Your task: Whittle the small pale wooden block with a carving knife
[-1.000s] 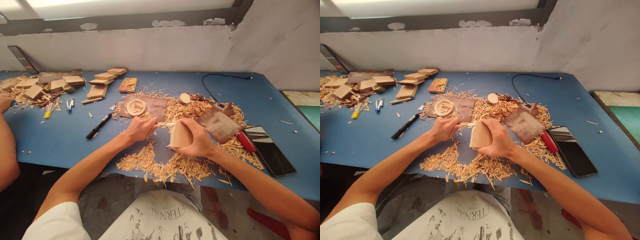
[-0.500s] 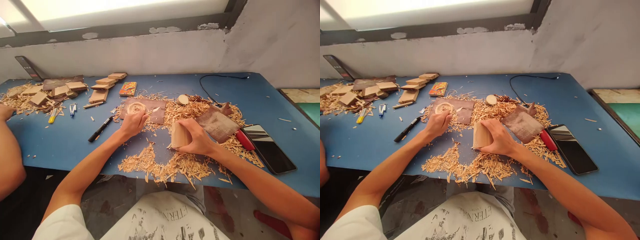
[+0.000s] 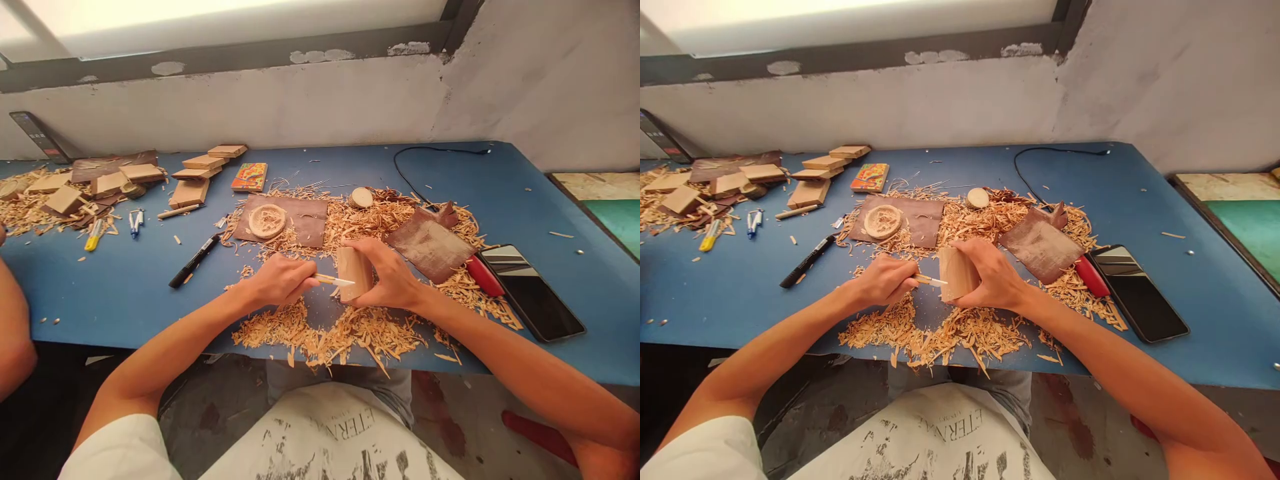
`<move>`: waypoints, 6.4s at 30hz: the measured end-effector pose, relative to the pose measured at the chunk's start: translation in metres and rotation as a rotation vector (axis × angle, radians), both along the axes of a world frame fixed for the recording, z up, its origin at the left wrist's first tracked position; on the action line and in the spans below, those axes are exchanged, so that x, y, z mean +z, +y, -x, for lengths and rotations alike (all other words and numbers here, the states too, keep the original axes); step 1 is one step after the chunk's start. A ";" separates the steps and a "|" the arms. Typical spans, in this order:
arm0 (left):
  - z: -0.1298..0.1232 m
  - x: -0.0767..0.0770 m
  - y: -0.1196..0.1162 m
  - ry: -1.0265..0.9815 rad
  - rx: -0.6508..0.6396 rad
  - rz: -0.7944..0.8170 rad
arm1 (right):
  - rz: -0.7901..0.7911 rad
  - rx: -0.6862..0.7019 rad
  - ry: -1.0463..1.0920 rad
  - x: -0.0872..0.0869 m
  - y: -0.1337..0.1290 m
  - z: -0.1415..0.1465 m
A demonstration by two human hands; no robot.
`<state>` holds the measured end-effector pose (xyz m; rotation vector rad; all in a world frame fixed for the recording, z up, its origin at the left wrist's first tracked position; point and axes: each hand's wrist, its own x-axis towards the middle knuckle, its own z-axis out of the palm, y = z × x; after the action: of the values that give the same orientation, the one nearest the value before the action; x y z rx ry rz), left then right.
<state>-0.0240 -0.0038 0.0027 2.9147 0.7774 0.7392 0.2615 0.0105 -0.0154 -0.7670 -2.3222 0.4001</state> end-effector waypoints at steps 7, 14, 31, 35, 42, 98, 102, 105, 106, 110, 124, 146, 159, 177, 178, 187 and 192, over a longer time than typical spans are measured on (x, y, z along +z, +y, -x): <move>-0.005 -0.004 -0.002 0.065 -0.036 0.082 | -0.060 0.071 0.030 0.008 -0.005 0.002; -0.004 -0.006 0.001 0.061 -0.089 0.110 | -0.092 0.095 0.040 0.005 -0.006 0.002; 0.028 0.000 0.035 -0.048 0.441 -0.008 | -0.089 0.172 -0.024 0.013 -0.025 0.010; 0.049 0.007 0.046 -0.076 0.603 -0.055 | -0.069 0.158 -0.020 0.017 -0.032 0.013; 0.022 0.003 0.021 -0.044 0.313 -0.045 | -0.007 -0.069 -0.003 0.011 -0.012 0.004; 0.050 0.001 0.050 0.081 0.494 0.029 | -0.104 -0.053 -0.103 0.018 -0.025 0.011; 0.040 0.002 0.037 0.072 0.378 0.020 | -0.082 -0.110 -0.096 0.014 -0.012 0.004; 0.032 0.003 0.026 0.052 0.285 0.021 | -0.062 -0.096 -0.043 0.011 -0.006 0.002; 0.029 0.004 0.023 0.046 0.247 0.023 | -0.041 -0.088 -0.022 0.010 -0.005 0.002; 0.019 0.005 0.010 0.044 0.093 0.038 | 0.107 -0.020 0.066 0.007 -0.003 0.002; -0.001 0.005 -0.007 -0.009 -0.044 0.127 | 0.242 0.066 0.148 0.012 -0.006 0.005; 0.012 -0.001 0.009 0.048 0.119 0.041 | 0.140 0.060 0.068 0.017 -0.015 0.007; 0.034 0.001 0.037 -0.152 0.508 -0.029 | 0.093 -0.004 0.014 0.015 -0.008 0.001; 0.010 -0.010 0.008 0.111 0.014 0.010 | -0.048 -0.137 -0.050 0.012 -0.002 0.002; 0.010 -0.011 0.008 0.114 0.013 0.012 | -0.047 -0.132 -0.047 0.013 -0.003 0.002; 0.009 -0.009 0.007 0.142 0.006 0.026 | -0.052 -0.068 -0.003 0.018 -0.008 0.001; 0.009 -0.006 0.007 0.117 0.024 0.021 | -0.081 -0.082 -0.003 0.021 -0.009 0.002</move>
<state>-0.0332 0.0035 -0.0038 2.9564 0.8260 0.5626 0.2599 0.0010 0.0058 -0.8203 -2.2864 0.2674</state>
